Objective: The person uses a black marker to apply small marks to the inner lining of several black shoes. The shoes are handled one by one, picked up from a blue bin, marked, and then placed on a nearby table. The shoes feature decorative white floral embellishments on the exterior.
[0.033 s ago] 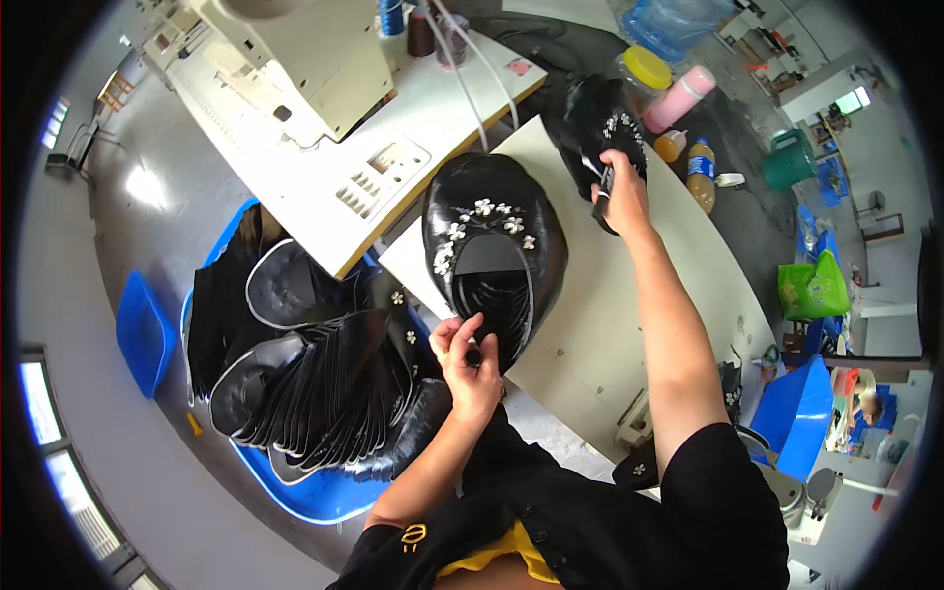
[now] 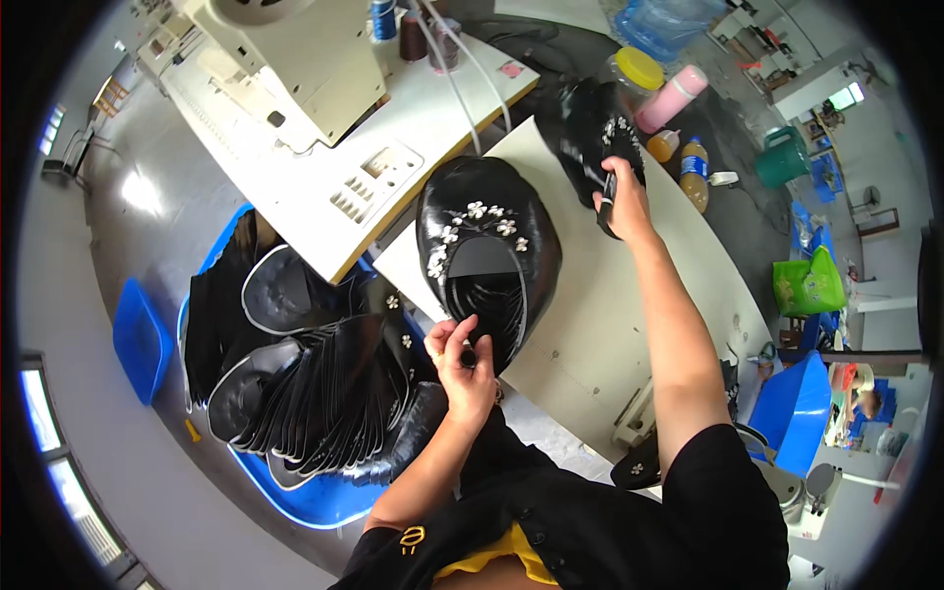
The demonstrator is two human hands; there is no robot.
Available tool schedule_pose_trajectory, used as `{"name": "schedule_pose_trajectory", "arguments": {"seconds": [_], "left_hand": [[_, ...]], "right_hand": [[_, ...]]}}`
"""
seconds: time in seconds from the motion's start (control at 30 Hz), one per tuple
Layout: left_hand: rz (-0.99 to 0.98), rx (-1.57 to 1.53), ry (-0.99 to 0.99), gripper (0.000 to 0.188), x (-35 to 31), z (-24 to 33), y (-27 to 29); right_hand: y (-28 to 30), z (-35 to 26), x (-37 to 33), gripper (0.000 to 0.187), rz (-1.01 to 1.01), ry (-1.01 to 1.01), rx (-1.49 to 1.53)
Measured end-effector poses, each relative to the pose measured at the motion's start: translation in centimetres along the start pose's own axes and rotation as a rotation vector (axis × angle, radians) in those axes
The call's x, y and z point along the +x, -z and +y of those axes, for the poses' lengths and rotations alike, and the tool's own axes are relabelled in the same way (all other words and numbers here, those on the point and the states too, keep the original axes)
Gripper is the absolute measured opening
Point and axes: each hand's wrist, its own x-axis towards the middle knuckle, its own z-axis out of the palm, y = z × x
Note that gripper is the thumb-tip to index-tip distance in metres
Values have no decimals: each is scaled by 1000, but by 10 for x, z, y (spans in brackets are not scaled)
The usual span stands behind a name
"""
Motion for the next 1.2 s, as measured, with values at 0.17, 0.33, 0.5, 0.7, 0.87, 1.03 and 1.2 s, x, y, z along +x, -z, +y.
{"name": "schedule_pose_trajectory", "arguments": {"seconds": [0.17, 0.33, 0.5, 0.7, 0.87, 1.03, 1.2], "left_hand": [[-34, 15, -33, 35, 4, -4, 1], [-37, 58, -100, 35, 5, -6, 2], [-29, 55, -14, 34, 2, -4, 3], [-35, 90, -76, 32, 3, -10, 2], [-71, 45, -54, 32, 5, 1, 4], [-63, 41, -14, 32, 4, -3, 6], [-19, 40, 32, 31, -2, -13, 2]], "right_hand": [[43, 22, -18, 42, 204, 49, 166], [113, 11, -4, 46, 413, -333, 632], [133, 5, 1, 48, 381, -99, 231], [104, -4, -2, 49, 363, -130, 265], [100, 8, 2, 49, 457, -164, 207], [104, -24, 6, 43, 539, -73, 114], [40, -40, -17, 44, 315, -51, 117]]}}
